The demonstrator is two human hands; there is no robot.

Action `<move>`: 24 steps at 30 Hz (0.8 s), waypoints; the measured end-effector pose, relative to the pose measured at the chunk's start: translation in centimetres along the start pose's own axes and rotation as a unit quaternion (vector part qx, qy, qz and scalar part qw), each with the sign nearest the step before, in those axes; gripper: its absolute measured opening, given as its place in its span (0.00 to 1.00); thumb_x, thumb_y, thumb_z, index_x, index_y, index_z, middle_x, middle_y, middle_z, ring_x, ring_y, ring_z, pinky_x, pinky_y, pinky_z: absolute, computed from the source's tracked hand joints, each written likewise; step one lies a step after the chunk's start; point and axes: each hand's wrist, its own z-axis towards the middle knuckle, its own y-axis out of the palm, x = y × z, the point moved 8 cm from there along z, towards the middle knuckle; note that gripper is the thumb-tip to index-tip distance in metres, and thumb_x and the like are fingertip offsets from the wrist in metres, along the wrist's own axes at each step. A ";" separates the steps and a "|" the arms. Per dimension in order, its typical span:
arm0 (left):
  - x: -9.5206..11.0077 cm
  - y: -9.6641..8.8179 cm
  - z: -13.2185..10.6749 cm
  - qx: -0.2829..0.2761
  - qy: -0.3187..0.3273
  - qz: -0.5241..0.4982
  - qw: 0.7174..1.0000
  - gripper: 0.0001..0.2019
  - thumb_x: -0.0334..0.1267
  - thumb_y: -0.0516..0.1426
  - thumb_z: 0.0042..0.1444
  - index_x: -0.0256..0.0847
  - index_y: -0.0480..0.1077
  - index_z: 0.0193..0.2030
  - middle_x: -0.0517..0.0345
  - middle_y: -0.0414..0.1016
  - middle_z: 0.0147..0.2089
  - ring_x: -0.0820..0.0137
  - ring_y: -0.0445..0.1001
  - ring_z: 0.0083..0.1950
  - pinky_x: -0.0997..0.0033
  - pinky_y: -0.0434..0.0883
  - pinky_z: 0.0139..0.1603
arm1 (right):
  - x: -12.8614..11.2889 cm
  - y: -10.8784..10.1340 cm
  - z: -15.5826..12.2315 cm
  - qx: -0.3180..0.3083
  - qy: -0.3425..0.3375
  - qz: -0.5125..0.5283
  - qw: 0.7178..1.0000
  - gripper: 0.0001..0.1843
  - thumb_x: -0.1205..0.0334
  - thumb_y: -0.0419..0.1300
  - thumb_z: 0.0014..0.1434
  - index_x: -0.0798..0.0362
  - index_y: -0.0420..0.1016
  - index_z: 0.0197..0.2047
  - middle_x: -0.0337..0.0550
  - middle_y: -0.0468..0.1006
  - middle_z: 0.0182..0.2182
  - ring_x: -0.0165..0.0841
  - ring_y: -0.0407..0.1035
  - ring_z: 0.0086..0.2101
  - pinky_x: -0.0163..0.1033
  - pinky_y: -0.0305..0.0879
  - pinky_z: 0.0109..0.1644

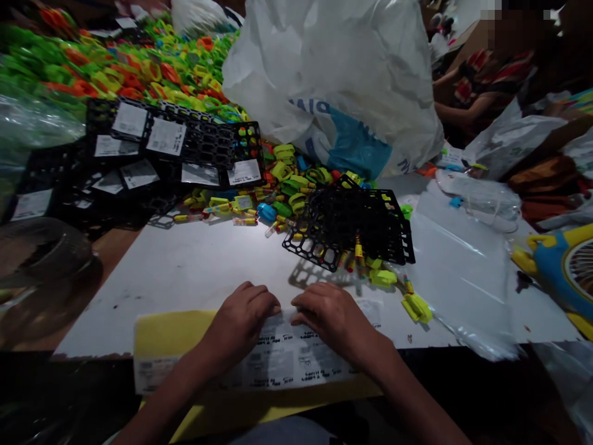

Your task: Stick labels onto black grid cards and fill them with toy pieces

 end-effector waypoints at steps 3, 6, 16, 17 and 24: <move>-0.1 -0.1 0.0 -0.029 -0.005 -0.012 0.999 0.08 0.29 0.51 0.61 0.38 0.69 0.33 0.56 0.73 0.30 0.67 0.66 0.33 0.66 0.64 0.35 | 0.1 0.3 0.2 -0.022 0.004 0.015 1.000 0.08 0.61 0.56 0.65 0.52 0.76 0.37 0.42 0.77 0.31 0.32 0.70 0.33 0.37 0.63 0.37; -1.4 -1.0 -0.7 -0.034 -0.031 -0.023 0.999 0.07 0.35 0.51 0.64 0.38 0.69 0.38 0.55 0.75 0.35 0.65 0.68 0.37 0.65 0.65 0.39 | 0.9 -0.2 0.2 -0.023 0.017 0.016 0.999 0.10 0.63 0.54 0.66 0.53 0.73 0.34 0.41 0.75 0.29 0.32 0.67 0.32 0.37 0.60 0.37; -4.0 -1.9 -2.1 -0.013 -0.053 -0.065 0.996 0.09 0.34 0.51 0.65 0.40 0.70 0.36 0.58 0.74 0.32 0.69 0.69 0.35 0.60 0.62 0.46 | 1.5 0.2 0.3 -0.026 0.036 0.021 0.999 0.08 0.59 0.53 0.67 0.52 0.71 0.41 0.43 0.76 0.36 0.34 0.69 0.37 0.40 0.64 0.41; -3.9 -1.8 -2.1 -0.015 -0.056 -0.065 0.996 0.09 0.33 0.50 0.64 0.40 0.70 0.35 0.58 0.74 0.32 0.69 0.69 0.35 0.60 0.62 0.46 | 1.2 0.4 0.5 -0.018 0.028 0.026 0.999 0.08 0.58 0.53 0.67 0.51 0.71 0.44 0.44 0.77 0.38 0.35 0.70 0.39 0.41 0.65 0.43; -3.3 -1.9 -1.8 -0.019 -0.083 -0.085 0.993 0.10 0.32 0.50 0.64 0.40 0.69 0.33 0.59 0.74 0.31 0.69 0.69 0.34 0.57 0.61 0.49 | -1.0 2.3 2.3 -0.014 -0.008 0.059 0.998 0.06 0.59 0.57 0.65 0.51 0.72 0.39 0.41 0.76 0.34 0.33 0.69 0.36 0.38 0.63 0.40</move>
